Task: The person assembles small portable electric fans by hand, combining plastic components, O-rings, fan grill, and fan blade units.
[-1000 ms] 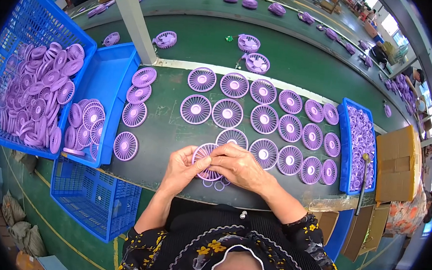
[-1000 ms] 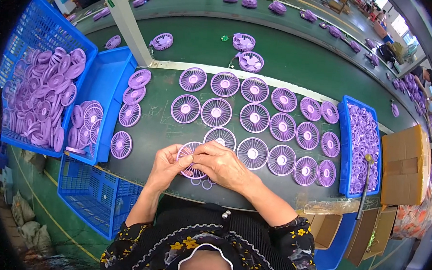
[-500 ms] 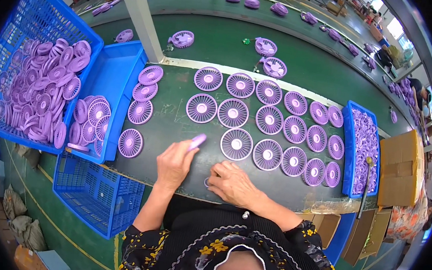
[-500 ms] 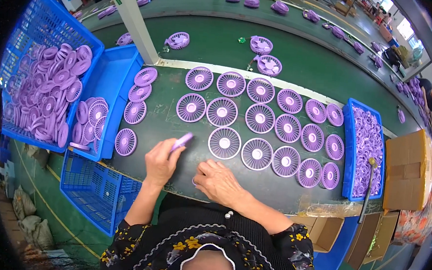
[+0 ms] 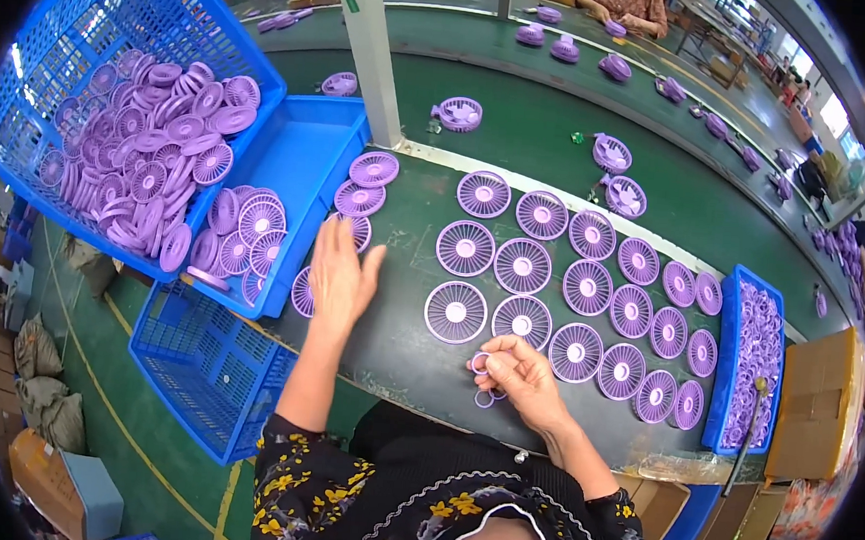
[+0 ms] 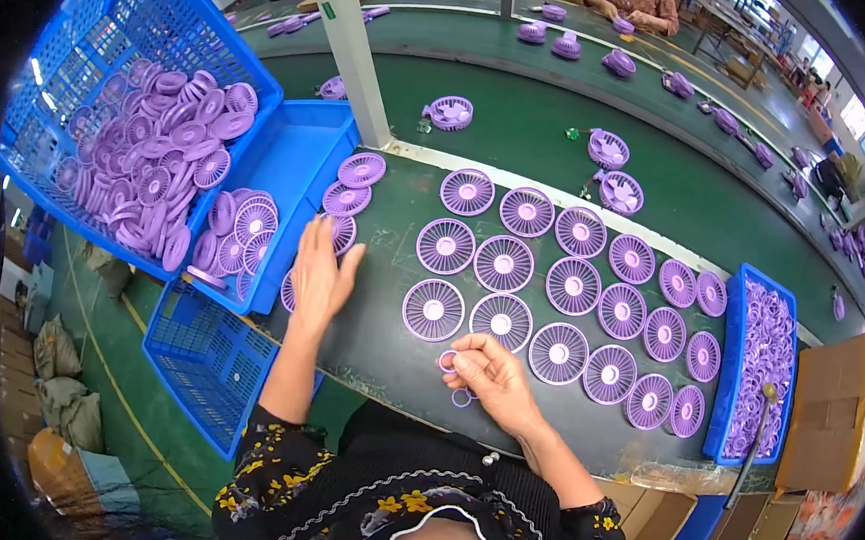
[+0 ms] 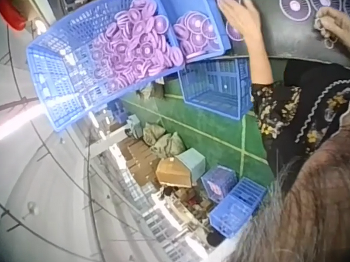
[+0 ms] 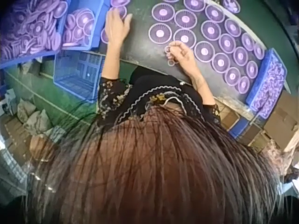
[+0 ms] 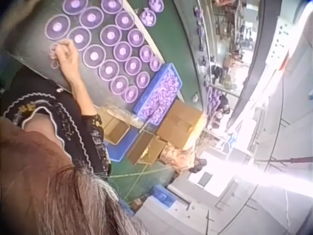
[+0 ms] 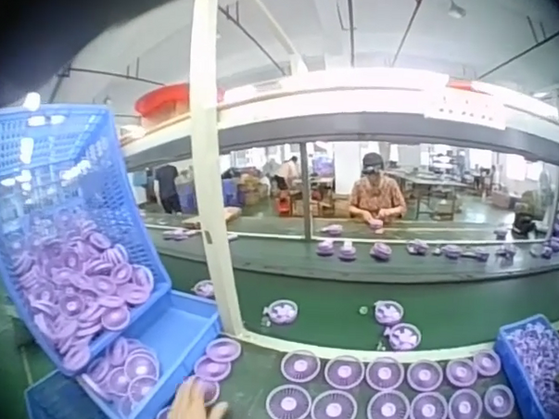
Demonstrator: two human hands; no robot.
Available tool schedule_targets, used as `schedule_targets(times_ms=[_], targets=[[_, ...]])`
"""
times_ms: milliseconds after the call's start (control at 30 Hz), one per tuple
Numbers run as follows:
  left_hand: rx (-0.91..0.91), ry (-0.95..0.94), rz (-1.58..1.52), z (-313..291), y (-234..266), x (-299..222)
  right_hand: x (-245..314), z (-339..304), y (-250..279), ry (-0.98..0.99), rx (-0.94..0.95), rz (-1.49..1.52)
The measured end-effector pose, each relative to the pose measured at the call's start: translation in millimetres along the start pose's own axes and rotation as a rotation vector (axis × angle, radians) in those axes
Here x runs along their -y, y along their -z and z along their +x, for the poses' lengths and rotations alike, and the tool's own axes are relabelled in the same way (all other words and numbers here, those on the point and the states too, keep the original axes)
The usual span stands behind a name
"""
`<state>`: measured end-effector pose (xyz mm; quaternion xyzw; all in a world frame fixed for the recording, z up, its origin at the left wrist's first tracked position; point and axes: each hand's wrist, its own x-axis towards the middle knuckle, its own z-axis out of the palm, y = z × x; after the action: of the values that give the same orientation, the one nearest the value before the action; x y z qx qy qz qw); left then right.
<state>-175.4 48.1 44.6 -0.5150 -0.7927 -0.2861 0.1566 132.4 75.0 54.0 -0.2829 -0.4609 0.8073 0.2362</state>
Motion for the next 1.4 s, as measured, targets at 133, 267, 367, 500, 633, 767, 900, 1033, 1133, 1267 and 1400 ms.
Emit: schedule_targets(times_ms=[133,267,367,500,633,767,900,1033,1133,1267,1400], targets=[[0.096,0.148,0.11,6,-28,38,-7,4,3,-0.001,0.029,0.007],[0.204,0.216,0.041,6,-5,16,-9,5,7,0.082,-0.038,-0.084],[0.186,0.231,-0.105,1,-2,20,-3,8,6,0.028,-0.069,-0.118],[0.361,0.178,-0.13,-2,19,1,-1,13,5,0.02,-0.087,-0.103],[0.244,0.177,-0.31,-17,14,-8,-2,18,4,0.075,-0.057,-0.051],[0.334,0.456,-1.207,-39,13,-41,10,16,-6,0.084,-0.042,-0.041],[0.493,0.724,-1.65,-56,16,-68,12,20,-13,0.147,-0.039,-0.119],[0.531,0.754,-1.73,-70,13,-81,20,25,-27,0.352,-0.138,-0.352],[0.536,0.737,-1.696,-78,11,-84,29,28,-34,0.51,-0.189,-0.679],[0.557,0.73,-1.667,-84,5,-86,25,32,-32,0.647,-0.223,-0.837],[0.482,0.797,-1.753,-82,4,-90,27,32,-30,0.602,-0.274,-0.793]])
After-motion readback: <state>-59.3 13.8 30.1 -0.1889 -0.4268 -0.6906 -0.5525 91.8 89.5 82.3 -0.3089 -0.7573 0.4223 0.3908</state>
